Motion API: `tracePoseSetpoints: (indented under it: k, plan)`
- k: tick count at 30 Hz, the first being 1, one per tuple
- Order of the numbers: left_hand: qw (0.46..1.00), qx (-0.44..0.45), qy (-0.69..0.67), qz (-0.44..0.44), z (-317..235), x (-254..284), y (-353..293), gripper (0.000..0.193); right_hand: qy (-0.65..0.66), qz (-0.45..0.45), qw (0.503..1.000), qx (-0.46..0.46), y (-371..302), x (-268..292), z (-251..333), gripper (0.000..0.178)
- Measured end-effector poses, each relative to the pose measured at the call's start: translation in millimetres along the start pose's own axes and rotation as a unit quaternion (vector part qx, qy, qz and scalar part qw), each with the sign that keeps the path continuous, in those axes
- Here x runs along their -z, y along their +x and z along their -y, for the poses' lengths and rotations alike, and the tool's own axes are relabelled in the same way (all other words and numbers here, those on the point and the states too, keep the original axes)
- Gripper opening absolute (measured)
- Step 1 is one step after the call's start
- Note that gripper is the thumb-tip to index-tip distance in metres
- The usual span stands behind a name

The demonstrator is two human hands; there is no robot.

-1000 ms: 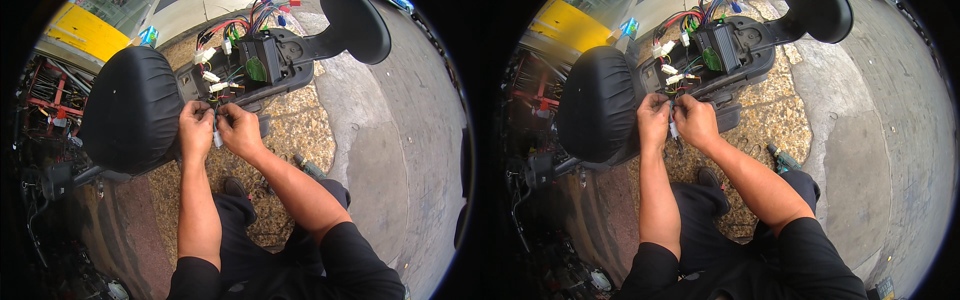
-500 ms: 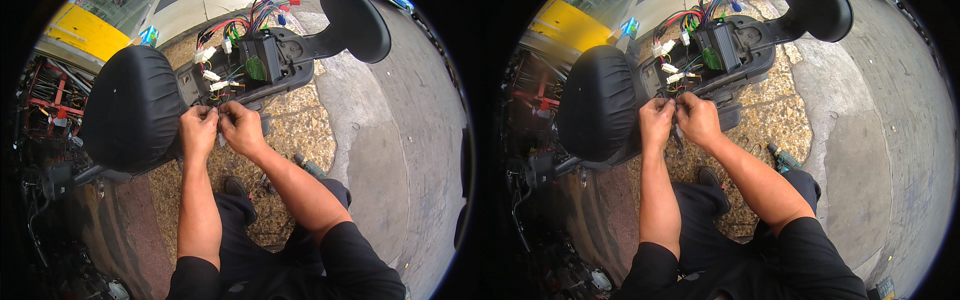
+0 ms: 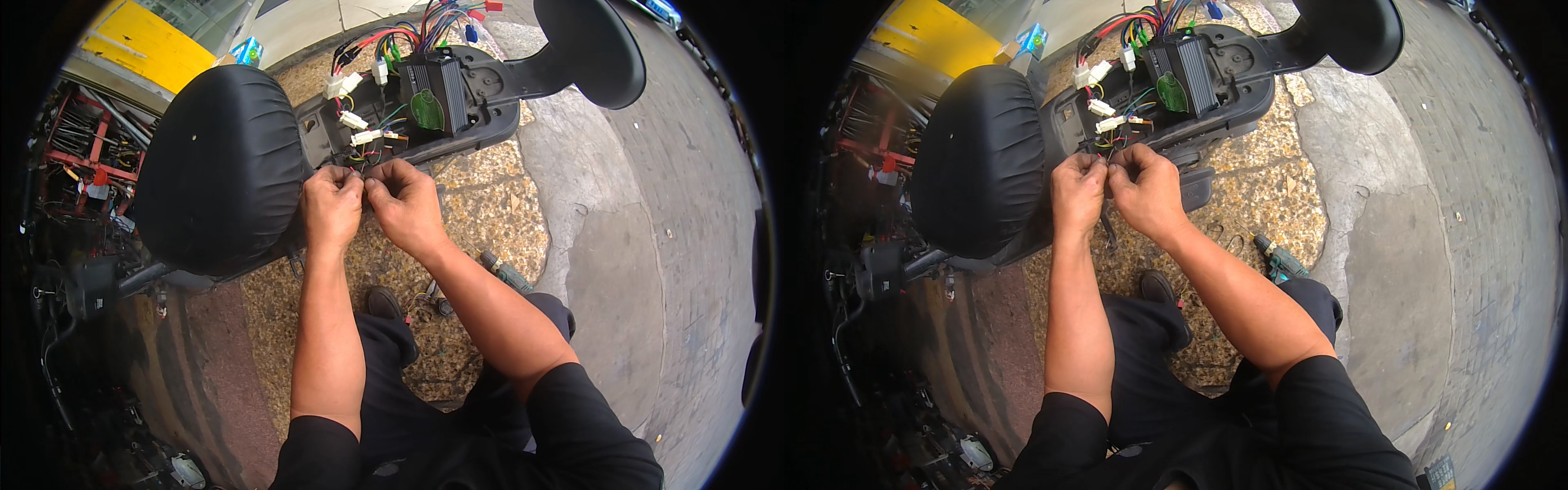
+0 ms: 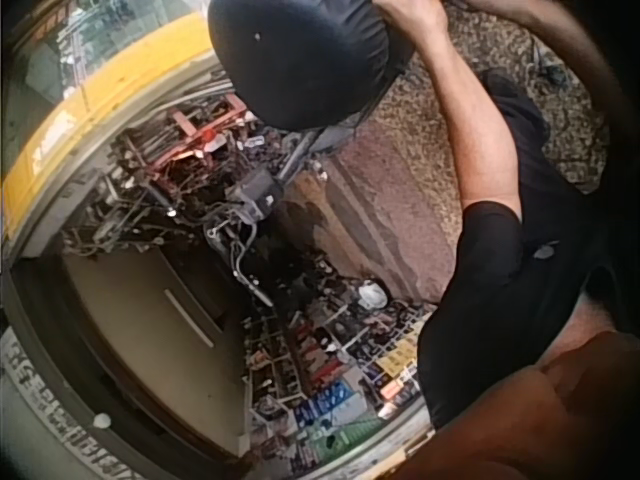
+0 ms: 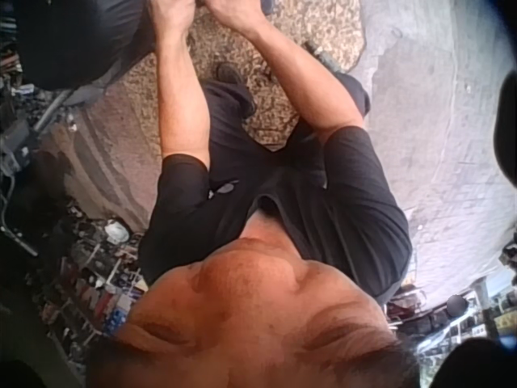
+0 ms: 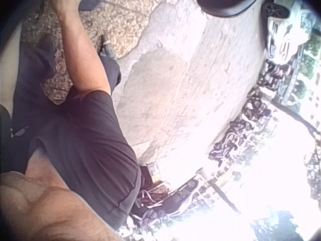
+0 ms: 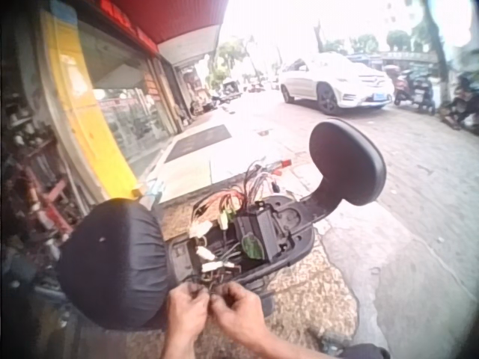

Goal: The person works on the wiring under the seat of a motorcycle. They connect and disconnect several wire harnesses, then use pliers to strip and twist wires together. The person continues to organize and secure the wiring within the seat compartment.

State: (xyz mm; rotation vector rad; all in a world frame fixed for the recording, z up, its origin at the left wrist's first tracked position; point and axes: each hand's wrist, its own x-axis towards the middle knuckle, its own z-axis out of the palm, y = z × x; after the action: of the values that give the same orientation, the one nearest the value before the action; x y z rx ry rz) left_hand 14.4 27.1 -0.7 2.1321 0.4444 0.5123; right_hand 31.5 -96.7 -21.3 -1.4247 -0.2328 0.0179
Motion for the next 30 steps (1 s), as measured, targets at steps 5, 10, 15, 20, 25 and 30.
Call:
tracePoseSetpoints:
  k: [5, 10, 15, 20, 25, 30]
  plan:
    - [0.992, 0.071, -0.095, 0.050, -1.2, 4.8, 0.9, 0.020, 0.286, 0.046, 0.944, -0.159, -6.1, 2.7, 6.9, 0.021]
    - [0.991, 0.044, -0.119, 0.051, -3.3, 2.9, 0.4, 0.016, 0.180, 0.081, 0.975, -0.097, -6.7, 1.2, 6.9, 0.028]
    - [0.993, 0.039, -0.097, 0.049, -3.4, 4.6, -0.7, 0.017, 0.047, 0.077, 0.996, 0.002, 2.4, 4.1, -2.4, 0.016]
    - [0.991, 0.044, -0.114, 0.056, -3.2, 5.0, 0.7, 0.018, -0.202, 0.033, 0.978, 0.045, -6.2, 12.3, 4.5, 0.016]
    - [0.991, 0.041, -0.115, 0.052, -1.5, 3.7, 0.0, 0.018, -0.161, -0.007, 0.985, 0.060, -7.7, 6.5, 7.0, 0.014]
    - [0.994, 0.019, -0.098, 0.048, -1.4, 3.9, 1.0, 0.019, -0.105, -0.056, 0.988, 0.102, -1.8, -5.6, -2.6, 0.012]
